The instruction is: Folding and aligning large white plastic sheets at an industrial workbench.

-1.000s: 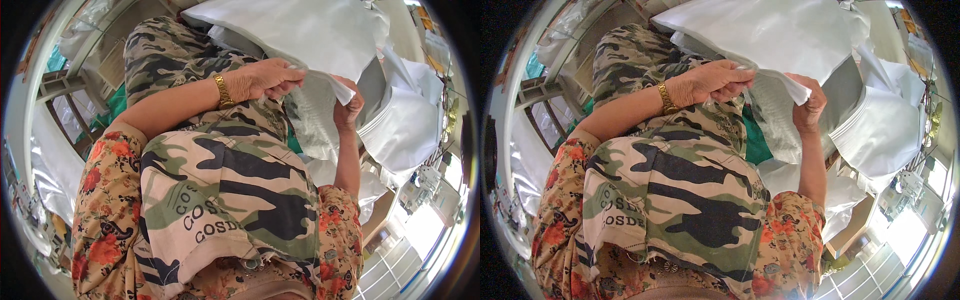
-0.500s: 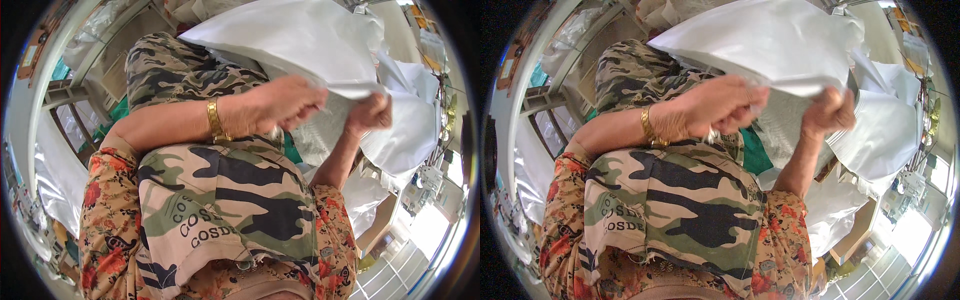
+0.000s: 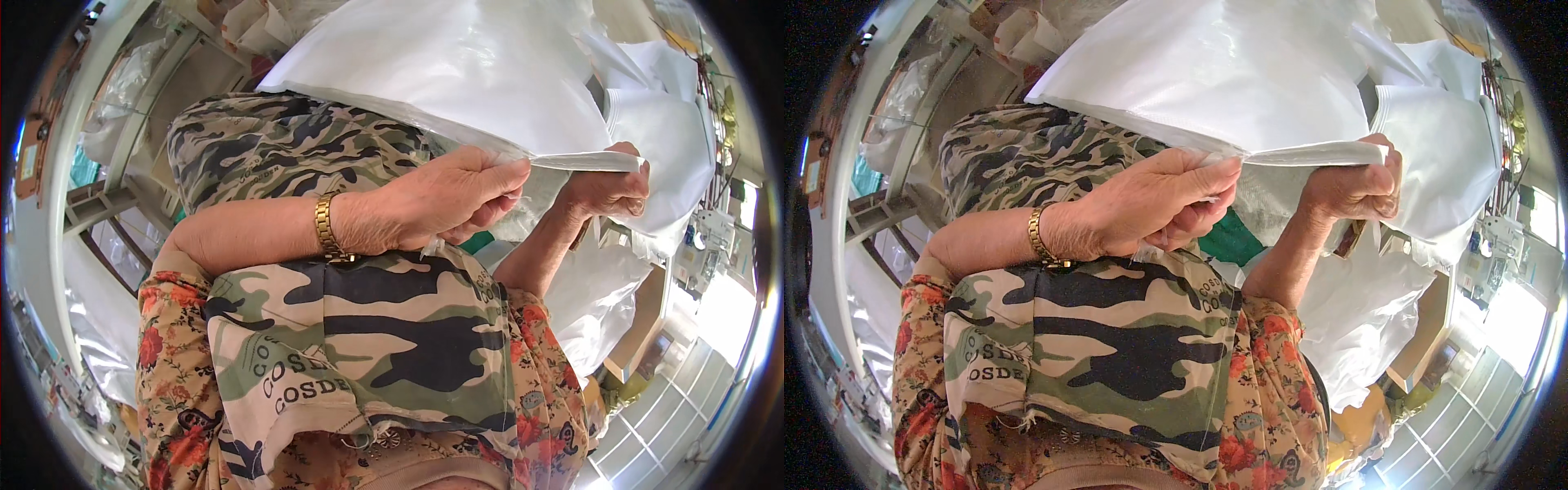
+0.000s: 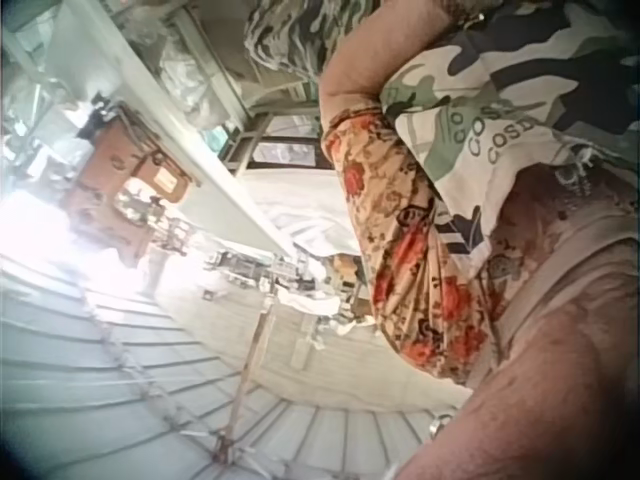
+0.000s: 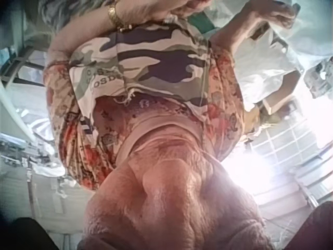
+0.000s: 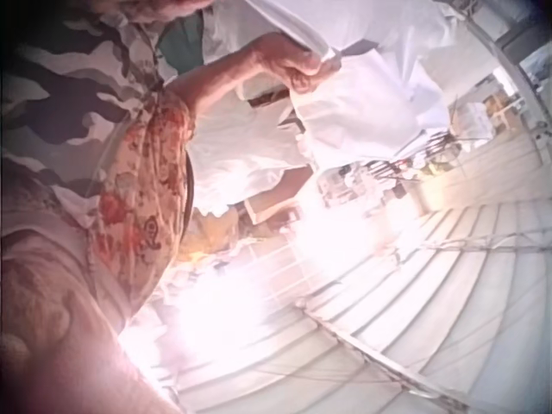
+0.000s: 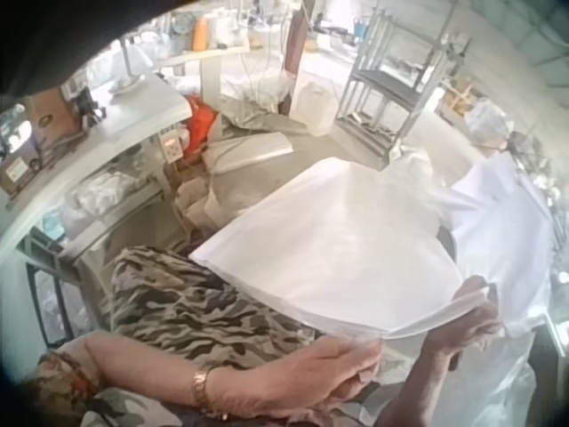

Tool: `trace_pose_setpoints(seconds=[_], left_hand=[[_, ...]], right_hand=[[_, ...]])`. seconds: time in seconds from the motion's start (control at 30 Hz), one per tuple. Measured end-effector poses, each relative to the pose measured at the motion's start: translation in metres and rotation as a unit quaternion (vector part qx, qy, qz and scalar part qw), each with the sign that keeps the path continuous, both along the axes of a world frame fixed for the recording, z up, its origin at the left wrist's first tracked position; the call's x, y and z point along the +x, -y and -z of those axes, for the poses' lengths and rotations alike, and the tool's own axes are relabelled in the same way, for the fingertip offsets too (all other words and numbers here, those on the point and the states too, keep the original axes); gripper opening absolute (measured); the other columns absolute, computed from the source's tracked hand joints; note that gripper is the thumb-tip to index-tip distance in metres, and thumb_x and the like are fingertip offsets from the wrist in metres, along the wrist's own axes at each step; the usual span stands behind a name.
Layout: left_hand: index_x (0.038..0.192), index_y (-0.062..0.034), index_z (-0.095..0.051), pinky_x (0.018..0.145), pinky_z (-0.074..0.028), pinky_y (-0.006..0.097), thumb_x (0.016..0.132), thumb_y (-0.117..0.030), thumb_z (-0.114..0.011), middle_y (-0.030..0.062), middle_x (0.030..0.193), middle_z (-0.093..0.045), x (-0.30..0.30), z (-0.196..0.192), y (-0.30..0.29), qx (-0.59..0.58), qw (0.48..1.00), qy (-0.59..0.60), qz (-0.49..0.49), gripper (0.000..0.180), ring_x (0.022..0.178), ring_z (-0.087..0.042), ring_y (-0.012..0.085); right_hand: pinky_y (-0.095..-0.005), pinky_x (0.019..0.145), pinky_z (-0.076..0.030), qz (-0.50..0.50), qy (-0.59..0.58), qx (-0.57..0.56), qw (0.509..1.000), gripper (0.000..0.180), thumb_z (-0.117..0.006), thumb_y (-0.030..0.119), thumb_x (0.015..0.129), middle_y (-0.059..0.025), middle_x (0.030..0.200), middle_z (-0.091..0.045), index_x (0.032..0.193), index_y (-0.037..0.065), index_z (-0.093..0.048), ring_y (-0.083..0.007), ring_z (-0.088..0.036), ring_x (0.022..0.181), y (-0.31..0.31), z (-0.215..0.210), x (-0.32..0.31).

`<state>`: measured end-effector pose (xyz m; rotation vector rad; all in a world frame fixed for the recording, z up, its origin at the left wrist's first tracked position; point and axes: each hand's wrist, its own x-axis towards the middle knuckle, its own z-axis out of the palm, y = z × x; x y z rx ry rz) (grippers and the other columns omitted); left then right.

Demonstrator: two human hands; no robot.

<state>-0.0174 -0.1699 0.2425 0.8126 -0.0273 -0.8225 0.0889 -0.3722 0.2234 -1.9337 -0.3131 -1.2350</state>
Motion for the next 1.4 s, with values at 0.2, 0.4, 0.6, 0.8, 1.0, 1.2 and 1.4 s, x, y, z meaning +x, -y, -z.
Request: trace_pose_setpoints(seconds=[0.2, 0.4, 0.6, 0.8, 1.0, 1.2, 1.4], left_hand=[[0.071, -0.0124, -0.041, 0.038, -0.020, 0.022, 0.102, -0.045, -0.039, -0.0070, 0.055, -0.030, -0.001, -0.005, 0.009, -0.014, 0.999, -0.035, -0.026, 0.045, 0.044, -0.024, 0.0050], [0.069, -0.0114, -0.043, 0.037, -0.021, 0.020, 0.101, -0.041, -0.045, -0.0064, 0.056, -0.034, -0.030, 0.017, -0.047, 0.041, 0.994, -0.085, -0.059, 0.044, 0.043, -0.027, 0.0041], [0.075, -0.0101, -0.049, 0.039, -0.022, 0.020, 0.100, -0.040, -0.049, -0.0060, 0.057, -0.037, -0.028, 0.005, -0.054, 0.153, 0.985, -0.015, -0.075, 0.039, 0.047, -0.031, 0.0039], [0.067, -0.0100, -0.051, 0.045, -0.028, 0.019, 0.101, -0.039, -0.046, -0.0081, 0.056, -0.039, -0.085, 0.053, -0.166, 0.362, 0.925, -0.044, -0.110, 0.044, 0.049, -0.035, 0.0023], [0.069, -0.0087, -0.050, 0.043, -0.029, 0.019, 0.100, -0.035, -0.050, -0.0074, 0.057, -0.041, -0.084, 0.068, -0.187, 0.420, 0.897, 0.126, -0.062, 0.041, 0.048, -0.036, 0.0013], [0.071, -0.0081, -0.050, 0.045, -0.030, 0.021, 0.101, -0.032, -0.049, -0.0055, 0.059, -0.044, -0.081, 0.080, -0.194, 0.370, 0.921, 0.093, -0.083, 0.038, 0.049, -0.036, 0.0026], [0.076, -0.0018, -0.055, 0.053, -0.036, 0.028, 0.099, -0.031, -0.049, -0.0010, 0.063, -0.048, -0.068, 0.053, -0.179, 0.470, 0.858, 0.189, -0.081, 0.038, 0.058, -0.043, 0.0089]], right_hand=[[-0.0286, 0.047, -0.035, -0.024, 0.047, 0.055, 0.997, 0.056, -0.039, 0.031, 0.096, -0.0036, 0.050, -0.049, 0.049, 0.002, -0.047, -0.0119, -0.044, 0.047, -0.001, 0.006, 0.006], [-0.0304, 0.043, -0.032, 0.085, 0.000, 0.154, 0.984, 0.048, -0.039, 0.024, 0.092, -0.0012, 0.044, -0.043, 0.049, 0.003, -0.039, -0.0094, -0.035, 0.044, 0.021, -0.002, 0.031], [-0.0313, 0.050, -0.039, 0.064, 0.006, 0.070, 0.995, 0.057, -0.045, 0.038, 0.096, -0.0013, 0.052, -0.050, 0.055, -0.001, -0.051, -0.0111, -0.041, 0.052, 0.020, -0.008, 0.036], [-0.0304, 0.049, -0.034, 0.095, -0.027, 0.083, 0.992, 0.062, -0.048, 0.043, 0.097, 0.0010, 0.048, -0.042, 0.051, 0.002, -0.042, -0.0094, -0.036, 0.052, 0.041, -0.002, 0.055], [-0.0310, 0.051, -0.035, 0.104, -0.038, 0.060, 0.992, 0.064, -0.051, 0.048, 0.097, -0.0006, 0.051, -0.047, 0.055, -0.001, -0.050, -0.0109, -0.038, 0.054, 0.040, 0.003, 0.060], [-0.0325, 0.048, -0.035, 0.098, -0.055, 0.030, 0.993, 0.068, -0.046, 0.052, 0.098, -0.0005, 0.051, -0.047, 0.056, -0.001, -0.051, -0.0109, -0.040, 0.052, 0.048, 0.010, 0.056], [-0.0309, 0.051, -0.038, 0.102, -0.034, 0.039, 0.993, 0.070, -0.045, 0.054, 0.097, -0.0010, 0.049, -0.046, 0.054, 0.000, -0.047, -0.0119, -0.040, 0.052, 0.045, 0.002, 0.061]])
